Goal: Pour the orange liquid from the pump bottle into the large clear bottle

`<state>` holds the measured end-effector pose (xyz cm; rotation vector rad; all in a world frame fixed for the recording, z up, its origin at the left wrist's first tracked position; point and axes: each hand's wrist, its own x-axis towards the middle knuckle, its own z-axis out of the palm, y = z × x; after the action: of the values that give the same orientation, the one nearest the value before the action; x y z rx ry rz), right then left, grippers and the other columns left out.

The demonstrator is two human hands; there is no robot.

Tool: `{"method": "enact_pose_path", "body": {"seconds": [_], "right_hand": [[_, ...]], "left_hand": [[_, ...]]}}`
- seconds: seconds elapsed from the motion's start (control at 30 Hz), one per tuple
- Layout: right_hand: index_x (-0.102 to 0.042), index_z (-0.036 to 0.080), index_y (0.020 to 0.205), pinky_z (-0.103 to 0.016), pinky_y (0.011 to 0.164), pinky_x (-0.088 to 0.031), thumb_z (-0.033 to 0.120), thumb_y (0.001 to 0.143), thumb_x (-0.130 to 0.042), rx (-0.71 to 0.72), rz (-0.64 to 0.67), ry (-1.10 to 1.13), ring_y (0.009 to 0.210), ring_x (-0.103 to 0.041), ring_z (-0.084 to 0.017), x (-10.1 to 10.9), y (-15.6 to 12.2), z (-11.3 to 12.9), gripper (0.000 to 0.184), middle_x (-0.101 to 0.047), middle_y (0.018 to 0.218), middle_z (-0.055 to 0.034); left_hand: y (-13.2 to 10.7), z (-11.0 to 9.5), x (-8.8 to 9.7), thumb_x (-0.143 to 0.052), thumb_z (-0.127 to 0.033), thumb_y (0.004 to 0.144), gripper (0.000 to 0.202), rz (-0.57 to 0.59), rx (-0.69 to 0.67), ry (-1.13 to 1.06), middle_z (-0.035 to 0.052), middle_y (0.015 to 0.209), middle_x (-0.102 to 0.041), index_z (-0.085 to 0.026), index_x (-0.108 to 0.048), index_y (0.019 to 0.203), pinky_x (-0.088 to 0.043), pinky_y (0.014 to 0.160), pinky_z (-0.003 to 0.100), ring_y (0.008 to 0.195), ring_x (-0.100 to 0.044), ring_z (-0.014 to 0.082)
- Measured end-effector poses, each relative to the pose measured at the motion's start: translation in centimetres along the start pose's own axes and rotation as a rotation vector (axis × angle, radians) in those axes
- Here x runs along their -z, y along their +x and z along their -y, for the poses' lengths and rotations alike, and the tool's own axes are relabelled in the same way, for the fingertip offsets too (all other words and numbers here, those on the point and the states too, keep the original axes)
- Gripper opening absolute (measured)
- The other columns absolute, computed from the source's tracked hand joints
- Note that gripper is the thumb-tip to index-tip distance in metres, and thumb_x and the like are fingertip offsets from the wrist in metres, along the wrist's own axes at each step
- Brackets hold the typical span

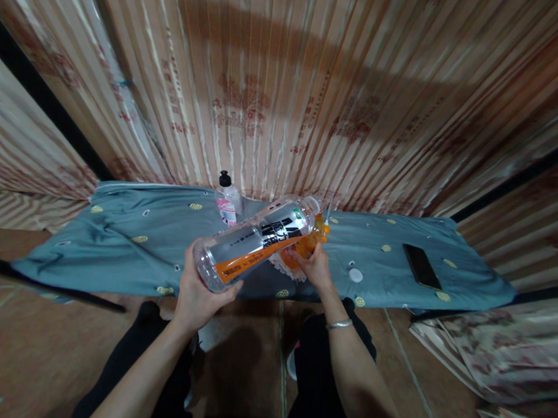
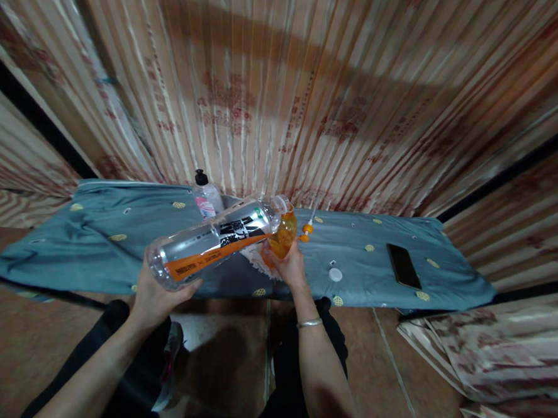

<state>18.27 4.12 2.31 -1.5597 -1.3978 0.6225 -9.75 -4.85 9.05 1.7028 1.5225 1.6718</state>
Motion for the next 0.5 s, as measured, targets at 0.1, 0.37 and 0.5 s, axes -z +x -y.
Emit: {"method": "enact_pose_path", "body": {"seconds": [0.1,0.37,0.5], "right_hand": [[-0.060,0.020,0.122,-0.044,0.085,-0.062,0.053,0.065,-0.090,-0.031,-0.005,-0.036,0.103,-0.078,-0.034,-0.01,0.04,-0.01,0.073,-0.080,0.112,-0.0144],[-0.061,0.021,0.121,-0.042,0.084,-0.062,0.051,0.065,-0.091,0.009,-0.008,0.007,0.102,-0.078,-0.033,0.04,0.00,-0.25,0.070,-0.081,0.112,-0.0130],[-0.061,0.022,0.119,-0.043,0.082,-0.063,0.054,0.064,-0.091,0.000,-0.016,-0.018,0.099,-0.078,-0.033,0.07,0.04,-0.34,0.070,-0.081,0.108,-0.0115]], "left_hand": [[0.01,0.06,-0.04,-0.089,-0.052,0.064,0.088,0.002,-0.016,-0.007,0.0114,0.122,-0.064,-0.019,-0.048,0.134,-0.058,0.101,0.048,0.113,-0.070,0.0316],[-0.04,0.03,0.03,-0.089,-0.052,0.062,0.089,0.021,0.023,-0.004,0.0106,0.123,-0.064,-0.021,-0.047,0.135,-0.056,0.105,0.048,0.116,-0.068,0.0311],[0.01,-0.17,-0.02,-0.089,-0.051,0.061,0.089,0.002,0.022,-0.006,0.0107,0.122,-0.064,-0.021,-0.048,0.133,-0.056,0.104,0.049,0.116,-0.068,0.0319]]}}
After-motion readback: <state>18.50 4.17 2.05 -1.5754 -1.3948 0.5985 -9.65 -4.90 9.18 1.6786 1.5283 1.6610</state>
